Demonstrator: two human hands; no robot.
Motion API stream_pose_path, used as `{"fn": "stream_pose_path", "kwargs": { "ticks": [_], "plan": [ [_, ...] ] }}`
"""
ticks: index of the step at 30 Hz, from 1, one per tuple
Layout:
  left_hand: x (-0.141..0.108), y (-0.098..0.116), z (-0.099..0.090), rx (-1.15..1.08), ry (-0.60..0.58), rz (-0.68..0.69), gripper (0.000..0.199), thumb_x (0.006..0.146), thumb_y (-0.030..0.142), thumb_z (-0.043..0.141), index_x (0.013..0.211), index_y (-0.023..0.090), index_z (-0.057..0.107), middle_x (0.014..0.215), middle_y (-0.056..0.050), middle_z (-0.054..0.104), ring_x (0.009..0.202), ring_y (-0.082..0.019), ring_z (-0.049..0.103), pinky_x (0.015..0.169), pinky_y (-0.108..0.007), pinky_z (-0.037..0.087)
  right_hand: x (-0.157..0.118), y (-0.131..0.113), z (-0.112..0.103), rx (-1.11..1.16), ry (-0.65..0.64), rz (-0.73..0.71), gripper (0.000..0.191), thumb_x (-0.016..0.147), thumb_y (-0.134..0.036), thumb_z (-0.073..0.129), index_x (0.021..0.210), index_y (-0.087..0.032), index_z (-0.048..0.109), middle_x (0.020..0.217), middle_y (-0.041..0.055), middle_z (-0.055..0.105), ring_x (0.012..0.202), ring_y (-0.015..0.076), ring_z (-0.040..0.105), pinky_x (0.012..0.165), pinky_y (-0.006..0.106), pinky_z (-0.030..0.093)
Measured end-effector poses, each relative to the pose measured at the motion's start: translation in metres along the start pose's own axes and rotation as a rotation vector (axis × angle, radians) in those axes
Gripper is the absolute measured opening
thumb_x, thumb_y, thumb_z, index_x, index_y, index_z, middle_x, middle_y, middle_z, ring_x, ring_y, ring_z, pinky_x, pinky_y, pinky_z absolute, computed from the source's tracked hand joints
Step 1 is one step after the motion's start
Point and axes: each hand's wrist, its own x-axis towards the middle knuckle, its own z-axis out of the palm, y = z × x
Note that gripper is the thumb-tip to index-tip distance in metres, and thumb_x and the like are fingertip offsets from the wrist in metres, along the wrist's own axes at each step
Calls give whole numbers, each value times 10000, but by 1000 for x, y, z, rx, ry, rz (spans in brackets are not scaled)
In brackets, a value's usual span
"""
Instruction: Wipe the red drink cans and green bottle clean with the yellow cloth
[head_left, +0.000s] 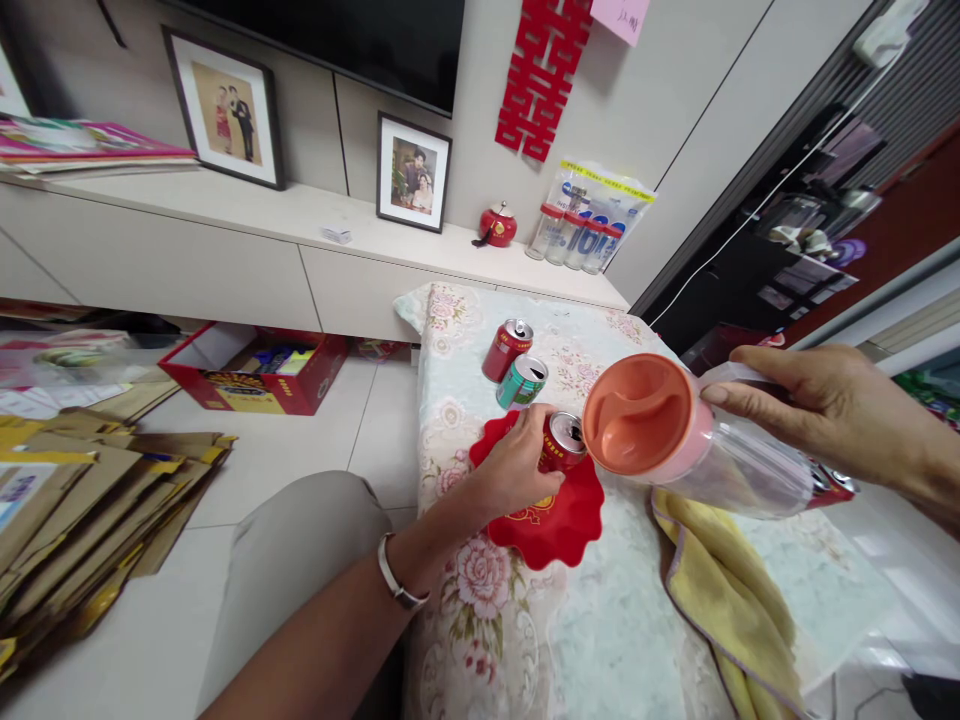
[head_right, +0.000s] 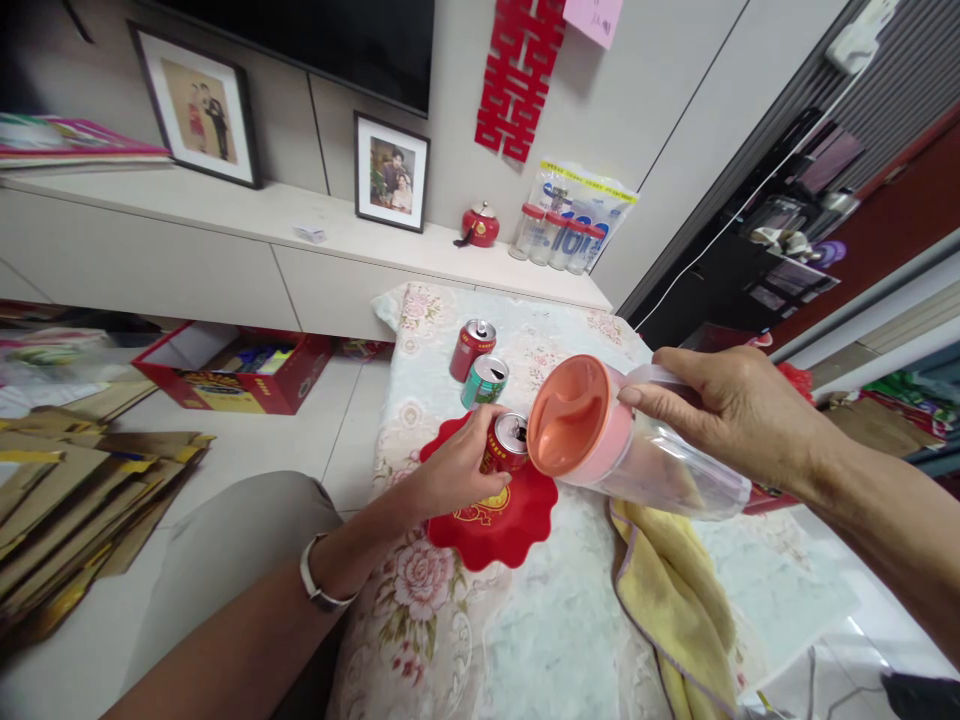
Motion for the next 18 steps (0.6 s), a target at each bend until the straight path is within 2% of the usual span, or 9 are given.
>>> {"fn": "stream_pose_path", "kwargs": {
  "ticks": [3, 18],
  "plan": [
    [0, 0, 0, 5, 0, 0, 594, 742, 74, 646, 1267, 229, 415, 1288, -99, 590, 1184, -295, 625, 1015, -473, 535, 1, 3, 0, -8, 0, -16, 549, 920, -774, 481, 724, -277, 610, 550, 5, 540, 485, 185, 485, 454, 357, 389],
    [1, 0, 0, 8, -2, -6, 603, 742, 80, 653, 1283, 217, 426, 1331, -111, 590, 1179, -282, 630, 1004, -473, 546, 1, 5, -1, -21, -14, -13, 545, 929, -770, 466, 739, -282, 612, 567, 10, 563, 494, 189, 500, 447, 366, 410]
  ]
}}
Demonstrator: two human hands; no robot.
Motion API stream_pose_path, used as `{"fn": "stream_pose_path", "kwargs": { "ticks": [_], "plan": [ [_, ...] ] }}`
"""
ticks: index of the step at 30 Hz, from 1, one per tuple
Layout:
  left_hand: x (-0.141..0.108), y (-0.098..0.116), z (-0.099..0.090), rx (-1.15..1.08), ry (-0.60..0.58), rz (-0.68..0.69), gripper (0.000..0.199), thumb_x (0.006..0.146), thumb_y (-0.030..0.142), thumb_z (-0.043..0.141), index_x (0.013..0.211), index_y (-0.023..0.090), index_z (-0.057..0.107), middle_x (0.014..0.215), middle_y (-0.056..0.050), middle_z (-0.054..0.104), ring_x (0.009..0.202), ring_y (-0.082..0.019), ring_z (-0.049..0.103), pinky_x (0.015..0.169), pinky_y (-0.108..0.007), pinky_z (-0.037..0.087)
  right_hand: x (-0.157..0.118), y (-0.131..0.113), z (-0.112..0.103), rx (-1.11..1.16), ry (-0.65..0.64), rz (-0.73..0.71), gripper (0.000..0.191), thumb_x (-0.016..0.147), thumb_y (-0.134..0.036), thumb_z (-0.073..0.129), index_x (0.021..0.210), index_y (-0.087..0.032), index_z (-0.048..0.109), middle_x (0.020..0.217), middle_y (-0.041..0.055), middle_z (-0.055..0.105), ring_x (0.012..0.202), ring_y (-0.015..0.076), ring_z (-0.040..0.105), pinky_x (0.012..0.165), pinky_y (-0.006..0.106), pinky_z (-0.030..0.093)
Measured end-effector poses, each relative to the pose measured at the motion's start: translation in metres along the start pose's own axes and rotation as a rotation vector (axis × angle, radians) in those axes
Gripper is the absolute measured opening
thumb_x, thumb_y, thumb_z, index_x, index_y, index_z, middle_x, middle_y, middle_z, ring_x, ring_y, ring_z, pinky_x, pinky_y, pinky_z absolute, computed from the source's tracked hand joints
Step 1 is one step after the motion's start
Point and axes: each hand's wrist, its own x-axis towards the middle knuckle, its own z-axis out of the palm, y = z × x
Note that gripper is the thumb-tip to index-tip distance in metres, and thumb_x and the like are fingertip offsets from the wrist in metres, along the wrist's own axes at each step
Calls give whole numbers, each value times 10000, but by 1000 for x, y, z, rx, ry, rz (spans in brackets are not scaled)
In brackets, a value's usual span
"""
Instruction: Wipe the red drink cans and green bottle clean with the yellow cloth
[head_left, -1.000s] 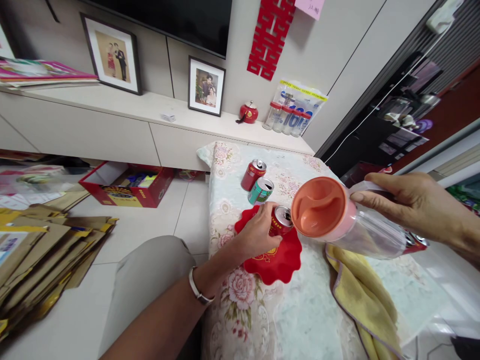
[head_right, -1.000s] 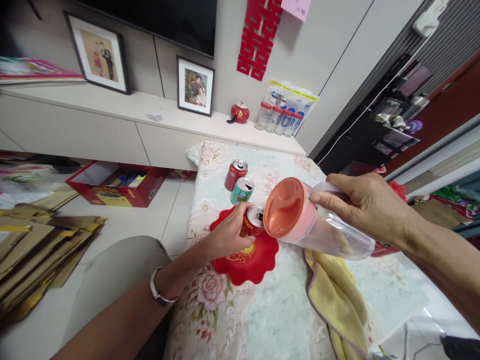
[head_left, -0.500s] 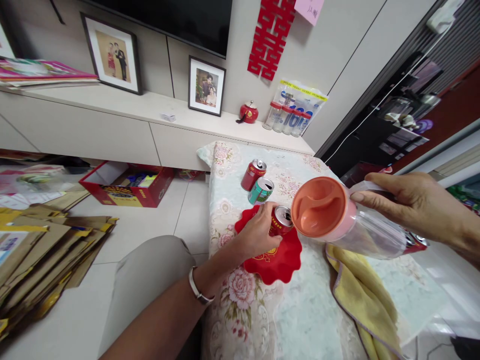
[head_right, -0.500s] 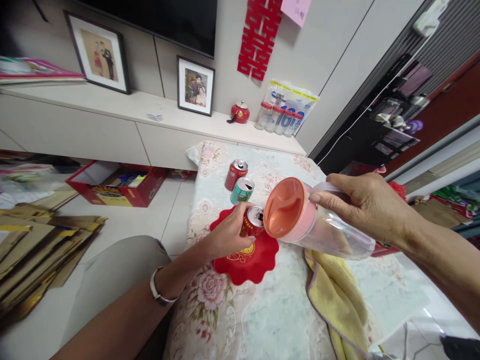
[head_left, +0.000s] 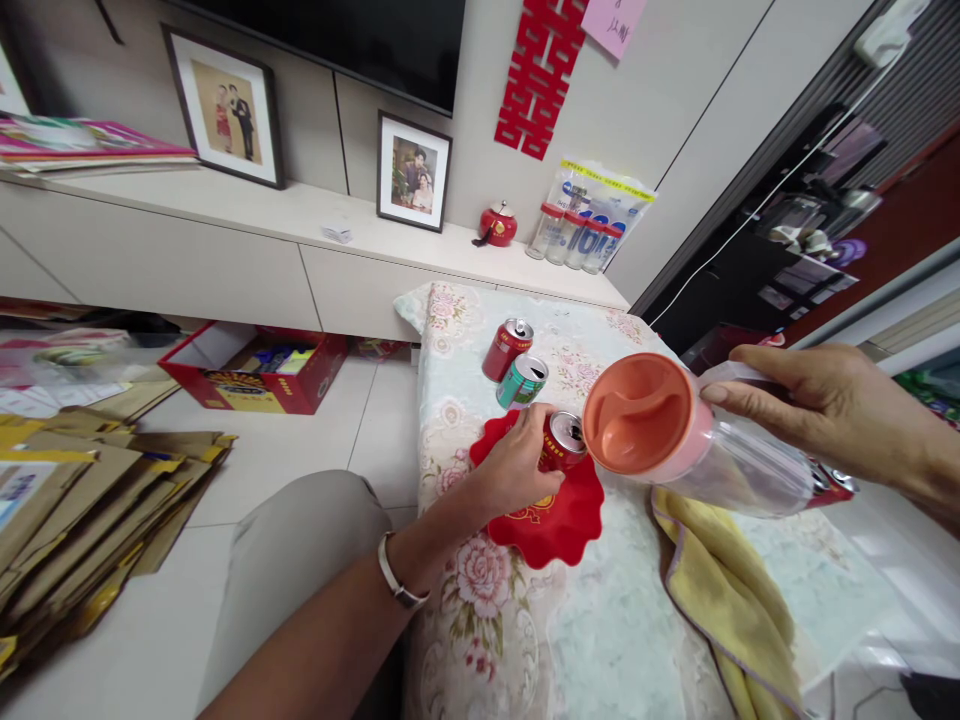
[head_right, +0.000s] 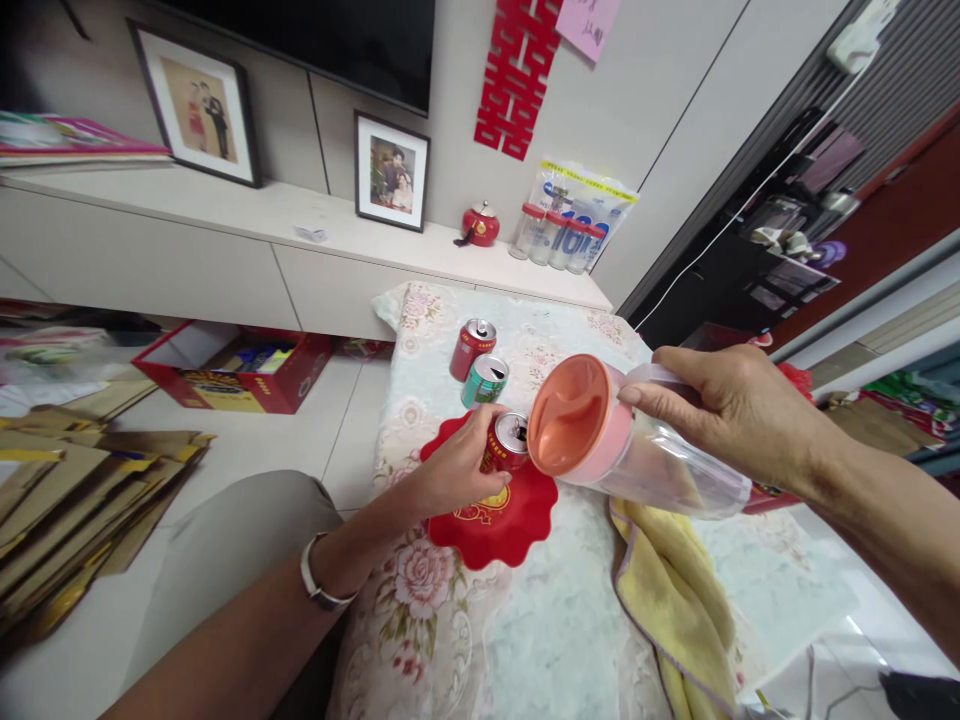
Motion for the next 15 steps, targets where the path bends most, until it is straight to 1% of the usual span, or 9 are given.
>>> {"fn": "stream_pose_path", "kwargs": {
  "ticks": [5, 8, 11, 15],
  "plan": [
    [0, 1, -1, 6, -5, -7, 603, 747, 76, 646, 1293, 196, 420, 1315, -127, 588, 1184, -296, 632, 1000, -487, 549, -2, -8, -2, 13, 3, 19, 551, 919, -785, 468, 761, -282, 631, 599, 22, 602, 524, 216, 548, 467, 396, 437],
    [0, 2, -1, -1, -3, -5, 593, 748, 74, 648, 1271, 230, 417, 1288, -106, 591, 1187, -292, 633, 998, -474, 551, -2, -14, -3, 12, 2, 17, 537, 926, -779, 452, 773, -300, 639, 604, 29, 616, 523, 228, 551, 468, 415, 447],
    [-1, 2, 0, -9, 4, -4, 587, 750, 74, 652, 1248, 265, 408, 1230, -73, 609, 1184, -286, 635, 996, -462, 552, -2, -15, -3, 17, 11, 24, 557, 917, -790, 459, 757, -287, 637, 592, 29, 598, 516, 217, 535, 465, 401, 446],
    [-1, 2, 0, 0, 2, -3, 591, 741, 76, 646, 1256, 248, 413, 1258, -95, 603, 1188, -301, 636, 993, -468, 554, -1, -13, -2, 44, 20, 32, 578, 894, -806, 493, 706, -270, 603, 557, 15, 540, 502, 187, 477, 446, 359, 396]
  ]
}}
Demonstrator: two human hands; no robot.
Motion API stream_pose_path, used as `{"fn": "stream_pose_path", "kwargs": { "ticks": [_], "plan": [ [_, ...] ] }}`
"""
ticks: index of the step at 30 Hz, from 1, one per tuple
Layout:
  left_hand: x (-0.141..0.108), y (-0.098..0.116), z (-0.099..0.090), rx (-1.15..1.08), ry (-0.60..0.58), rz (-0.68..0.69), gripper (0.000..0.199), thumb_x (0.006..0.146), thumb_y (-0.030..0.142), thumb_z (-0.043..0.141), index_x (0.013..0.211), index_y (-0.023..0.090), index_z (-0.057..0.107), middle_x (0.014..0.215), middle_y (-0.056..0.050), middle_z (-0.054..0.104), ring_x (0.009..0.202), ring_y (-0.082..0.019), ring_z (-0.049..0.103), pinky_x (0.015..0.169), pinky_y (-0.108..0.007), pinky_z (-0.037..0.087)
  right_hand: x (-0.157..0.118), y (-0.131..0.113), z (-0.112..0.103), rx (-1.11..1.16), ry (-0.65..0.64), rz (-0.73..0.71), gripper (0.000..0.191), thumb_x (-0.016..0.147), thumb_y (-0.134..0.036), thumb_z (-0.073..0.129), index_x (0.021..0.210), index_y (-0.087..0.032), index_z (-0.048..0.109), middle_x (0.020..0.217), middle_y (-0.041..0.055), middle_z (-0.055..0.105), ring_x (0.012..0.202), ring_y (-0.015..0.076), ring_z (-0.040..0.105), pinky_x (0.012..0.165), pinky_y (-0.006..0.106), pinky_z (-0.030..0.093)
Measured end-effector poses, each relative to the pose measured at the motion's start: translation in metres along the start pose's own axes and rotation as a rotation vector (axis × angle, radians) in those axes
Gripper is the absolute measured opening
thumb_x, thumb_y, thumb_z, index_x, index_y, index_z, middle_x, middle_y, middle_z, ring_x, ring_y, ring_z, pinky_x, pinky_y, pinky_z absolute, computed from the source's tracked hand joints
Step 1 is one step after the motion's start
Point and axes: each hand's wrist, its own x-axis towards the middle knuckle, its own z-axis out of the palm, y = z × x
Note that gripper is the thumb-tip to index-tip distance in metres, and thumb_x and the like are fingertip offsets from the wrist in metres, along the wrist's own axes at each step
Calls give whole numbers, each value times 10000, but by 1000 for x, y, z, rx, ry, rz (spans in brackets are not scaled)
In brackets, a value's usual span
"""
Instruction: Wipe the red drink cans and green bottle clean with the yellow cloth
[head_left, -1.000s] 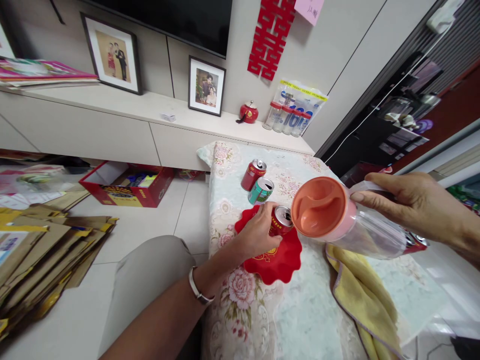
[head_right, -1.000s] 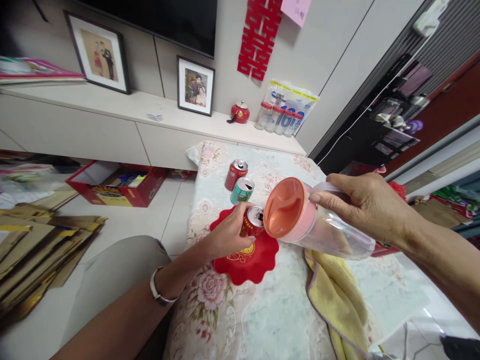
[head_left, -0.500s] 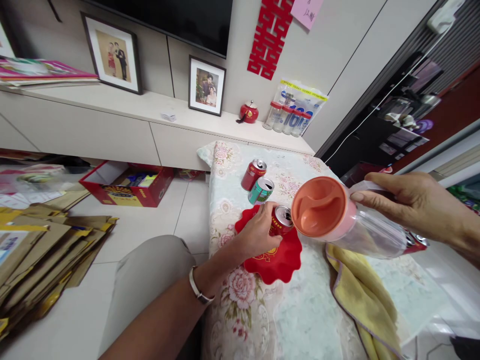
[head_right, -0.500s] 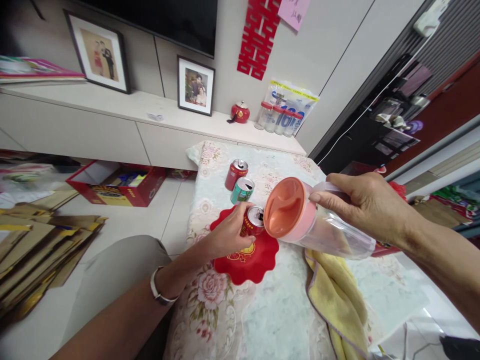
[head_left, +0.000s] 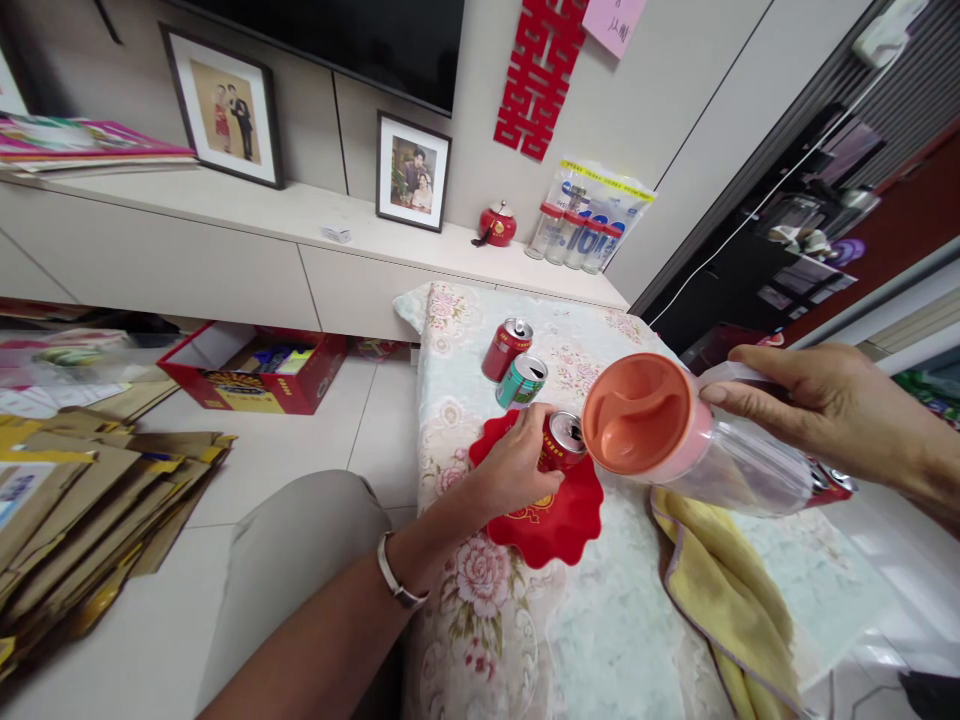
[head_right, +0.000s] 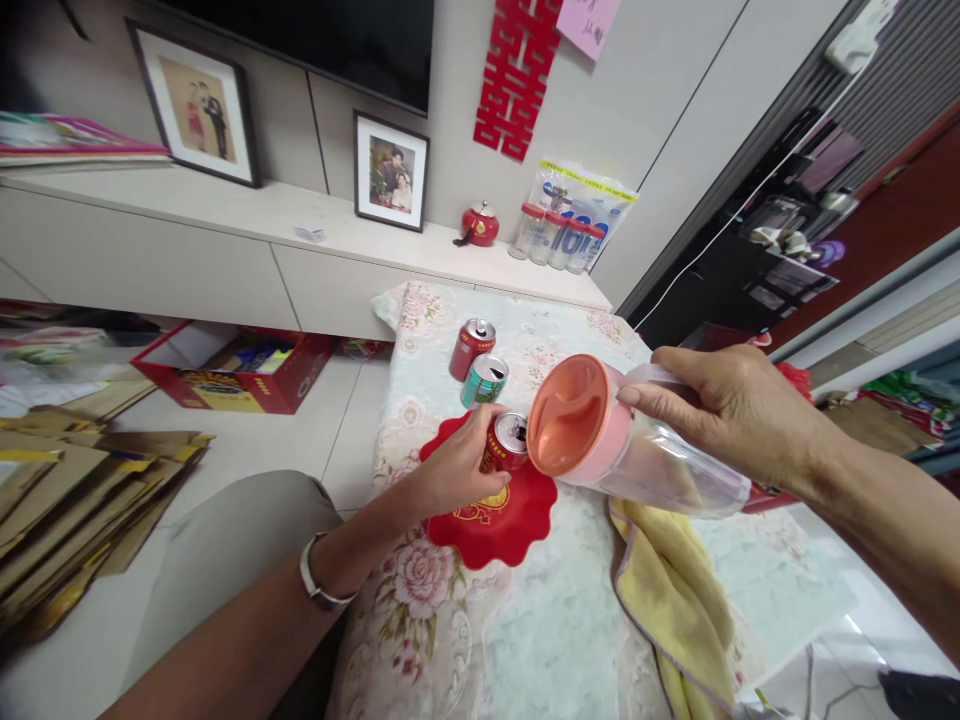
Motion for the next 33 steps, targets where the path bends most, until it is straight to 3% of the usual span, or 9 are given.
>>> {"fn": "stream_pose_path", "kwargs": {
  "ticks": [23, 33],
  "plan": [
    [0, 0, -1, -9, -7, -2, 589, 748, 81, 645, 1257, 259, 409, 1251, -74, 602, 1180, -282, 628, 1007, -473, 541, -1, -6, -4, -15, -30, -10, 550, 915, -789, 470, 759, -292, 646, 587, 29, 583, 523, 213, 519, 459, 395, 437],
    [0, -1, 0, -17, 3, 8, 594, 736, 85, 649, 1258, 259, 425, 1268, -83, 599, 1182, -289, 628, 1016, -476, 537, 1, 6, 0, -14, -27, -19, 563, 907, -786, 483, 722, -272, 618, 578, 22, 575, 505, 201, 537, 446, 374, 426]
  ]
}}
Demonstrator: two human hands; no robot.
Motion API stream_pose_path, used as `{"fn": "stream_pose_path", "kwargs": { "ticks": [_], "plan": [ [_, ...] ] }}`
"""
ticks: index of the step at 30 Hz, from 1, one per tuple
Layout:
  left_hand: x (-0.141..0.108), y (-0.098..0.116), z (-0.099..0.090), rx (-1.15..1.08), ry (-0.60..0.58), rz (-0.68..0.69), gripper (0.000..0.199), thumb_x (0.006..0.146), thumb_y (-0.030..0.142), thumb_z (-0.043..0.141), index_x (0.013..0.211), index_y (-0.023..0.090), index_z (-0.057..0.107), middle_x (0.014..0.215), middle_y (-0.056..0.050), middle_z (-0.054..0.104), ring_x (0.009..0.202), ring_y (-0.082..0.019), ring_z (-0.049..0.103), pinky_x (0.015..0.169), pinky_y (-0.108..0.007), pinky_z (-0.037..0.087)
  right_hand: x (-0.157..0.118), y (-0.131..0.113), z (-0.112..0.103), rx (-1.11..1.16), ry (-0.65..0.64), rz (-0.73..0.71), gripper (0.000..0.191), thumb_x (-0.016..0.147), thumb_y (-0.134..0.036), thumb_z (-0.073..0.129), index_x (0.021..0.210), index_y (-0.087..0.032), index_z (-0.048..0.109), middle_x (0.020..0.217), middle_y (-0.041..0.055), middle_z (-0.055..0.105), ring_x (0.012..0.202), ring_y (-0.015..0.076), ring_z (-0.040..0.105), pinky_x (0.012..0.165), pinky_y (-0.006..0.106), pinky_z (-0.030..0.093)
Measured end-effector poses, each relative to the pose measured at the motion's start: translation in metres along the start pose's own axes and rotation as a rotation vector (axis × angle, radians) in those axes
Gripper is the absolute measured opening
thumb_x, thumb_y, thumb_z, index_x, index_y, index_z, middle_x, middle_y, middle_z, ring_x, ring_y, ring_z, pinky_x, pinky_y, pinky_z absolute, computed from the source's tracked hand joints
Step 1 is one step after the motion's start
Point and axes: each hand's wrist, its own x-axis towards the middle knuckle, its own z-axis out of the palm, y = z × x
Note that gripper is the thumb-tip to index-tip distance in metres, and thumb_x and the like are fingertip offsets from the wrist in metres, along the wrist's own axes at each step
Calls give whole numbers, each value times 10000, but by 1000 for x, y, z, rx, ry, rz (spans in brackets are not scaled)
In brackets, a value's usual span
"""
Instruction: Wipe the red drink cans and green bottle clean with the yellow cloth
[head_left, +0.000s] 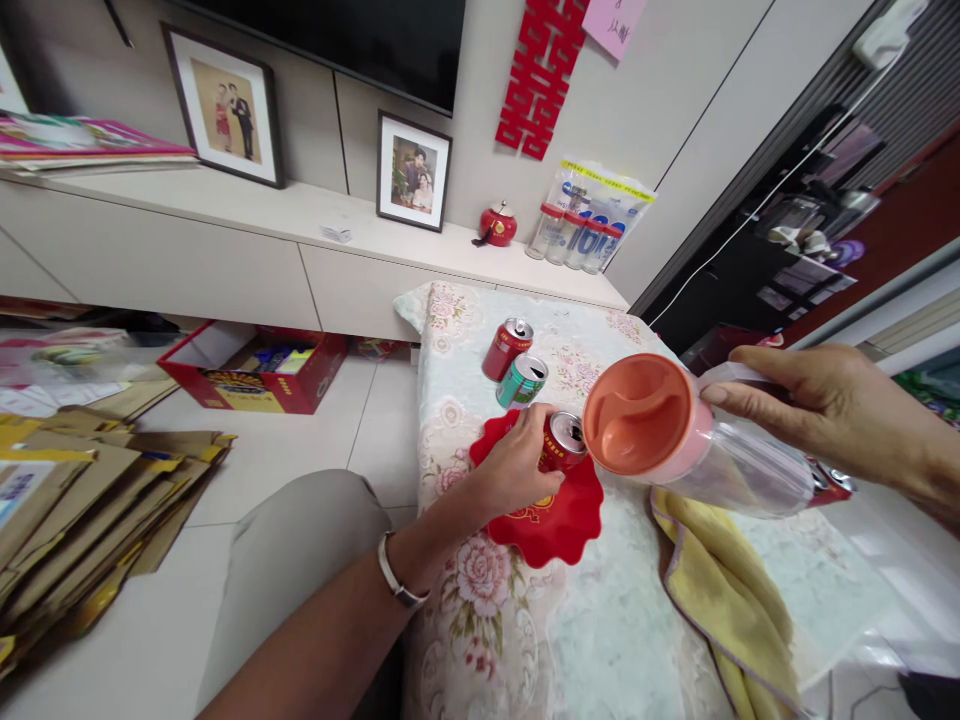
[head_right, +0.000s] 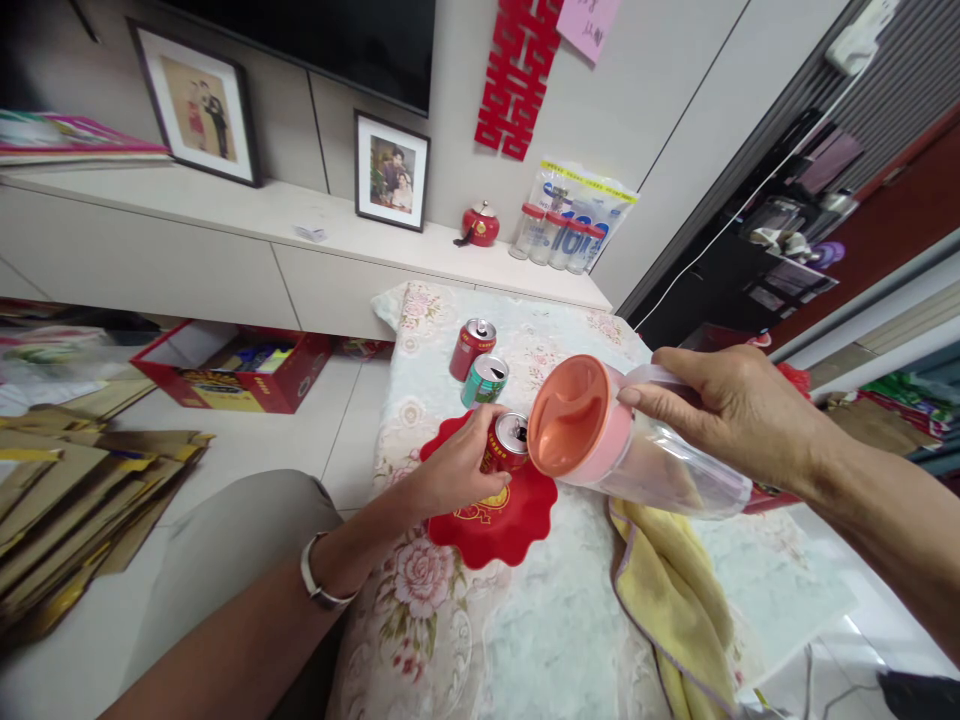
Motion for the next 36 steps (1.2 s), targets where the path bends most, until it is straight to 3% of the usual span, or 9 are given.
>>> {"fn": "stream_pose_path", "kwargs": {
  "ticks": [7, 15, 24, 31, 36],
  "plan": [
    [1, -1, 1, 10, -7, 5, 600, 738, 72, 646, 1261, 250, 411, 1278, -90, 584, 1169, -283, 625, 999, -479, 548, -1, -4, -1, -3, 0, 3, 528, 914, -781, 471, 759, -305, 638, 593, 25, 597, 513, 224, 545, 457, 409, 441],
    [1, 0, 0, 16, -11, -4, 589, 743, 81, 640, 1272, 218, 420, 1304, -123, 584, 1183, -305, 631, 991, -493, 548, -2, -9, -1, 18, 11, 81, 630, 865, -857, 475, 723, -258, 613, 587, 12, 549, 540, 187, 489, 494, 353, 395],
    [0, -1, 1, 16, 0, 5, 600, 733, 82, 645, 1262, 249, 418, 1296, -99, 591, 1190, -289, 625, 1011, -467, 538, -1, 1, 1, 34, 7, -19, 412, 863, -749, 511, 768, -366, 628, 590, 46, 590, 516, 269, 524, 460, 426, 404],
    [0, 1, 0, 13, -6, -14, 584, 746, 90, 645, 1272, 225, 432, 1296, -107, 603, 1153, -280, 644, 997, -450, 551, 6, 2, 5, 58, 105, -91, 472, 837, -770, 517, 650, -358, 650, 463, 20, 519, 381, 195, 427, 345, 358, 329],
    [-1, 0, 0, 11, 12, -13, 584, 737, 104, 650, 1264, 247, 442, 1281, -93, 617, 1169, -289, 650, 1010, -464, 547, 7, 0, 4, 70, 115, -81, 490, 827, -783, 531, 639, -352, 669, 468, 24, 527, 381, 184, 432, 346, 348, 335]
  ]
}}
